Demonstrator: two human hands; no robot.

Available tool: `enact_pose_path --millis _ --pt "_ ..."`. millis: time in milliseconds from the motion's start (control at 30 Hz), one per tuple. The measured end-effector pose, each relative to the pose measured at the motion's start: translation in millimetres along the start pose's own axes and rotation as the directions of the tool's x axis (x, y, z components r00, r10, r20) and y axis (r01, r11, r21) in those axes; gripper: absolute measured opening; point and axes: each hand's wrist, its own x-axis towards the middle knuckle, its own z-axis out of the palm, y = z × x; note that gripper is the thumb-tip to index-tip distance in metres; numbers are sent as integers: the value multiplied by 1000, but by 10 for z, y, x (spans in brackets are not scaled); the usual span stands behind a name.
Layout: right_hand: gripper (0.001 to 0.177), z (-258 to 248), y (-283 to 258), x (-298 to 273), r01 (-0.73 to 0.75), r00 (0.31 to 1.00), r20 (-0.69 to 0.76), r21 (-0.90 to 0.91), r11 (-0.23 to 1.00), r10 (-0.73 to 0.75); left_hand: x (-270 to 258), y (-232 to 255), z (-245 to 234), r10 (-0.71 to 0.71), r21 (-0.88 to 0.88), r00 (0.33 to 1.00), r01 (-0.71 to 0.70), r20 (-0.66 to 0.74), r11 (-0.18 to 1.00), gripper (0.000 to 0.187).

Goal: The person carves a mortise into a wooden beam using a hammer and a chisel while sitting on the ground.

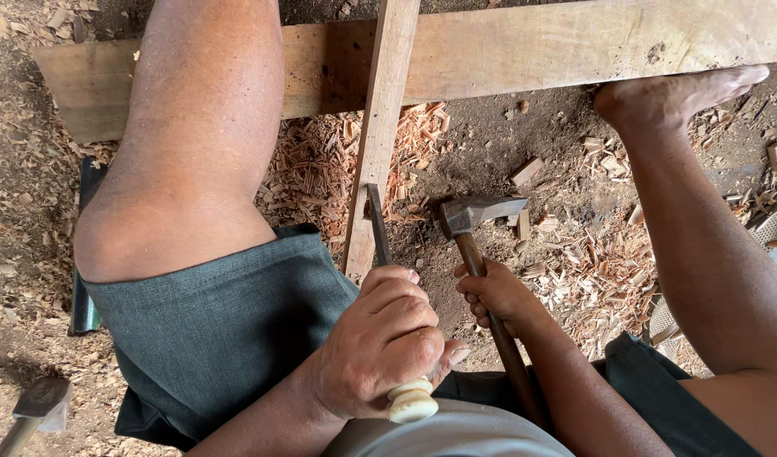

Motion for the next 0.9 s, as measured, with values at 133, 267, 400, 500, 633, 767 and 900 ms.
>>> enact_pose_path --millis 133,267,400,500,633,767,900 --pt "35 -1 -1 4 -3 1000 0 9 1000 3 6 -5 3 15 9 1000 -15 0 1000 28" --pt "36 -11 25 40 -10 1000 -2 -4 1000 10 -21 -28 8 17 11 1000 -17 -5 1000 26" --pt "36 -14 28 56 0 1000 -9 -33 999 0 -55 -130 76 63 30 998 -63 -27 998 29" --pt "36 64 -98 -117 66 994 -74 -129 990 -76 -45 -204 94 110 69 994 -109 -16 992 33" --pt "33 114 -452 -898 109 951 -209 -468 877 -230 24 -278 63 227 0 970 -228 -85 974 25" --pt "35 143 -466 -1968 406 827 -353 -163 899 -437 46 -421 32 213 83 967 -203 -143 976 25" --pt "22 109 -520 -2426 -225 974 222 970 -94 -43 64 -560 -16 185 198 977 -162 -103 967 28"
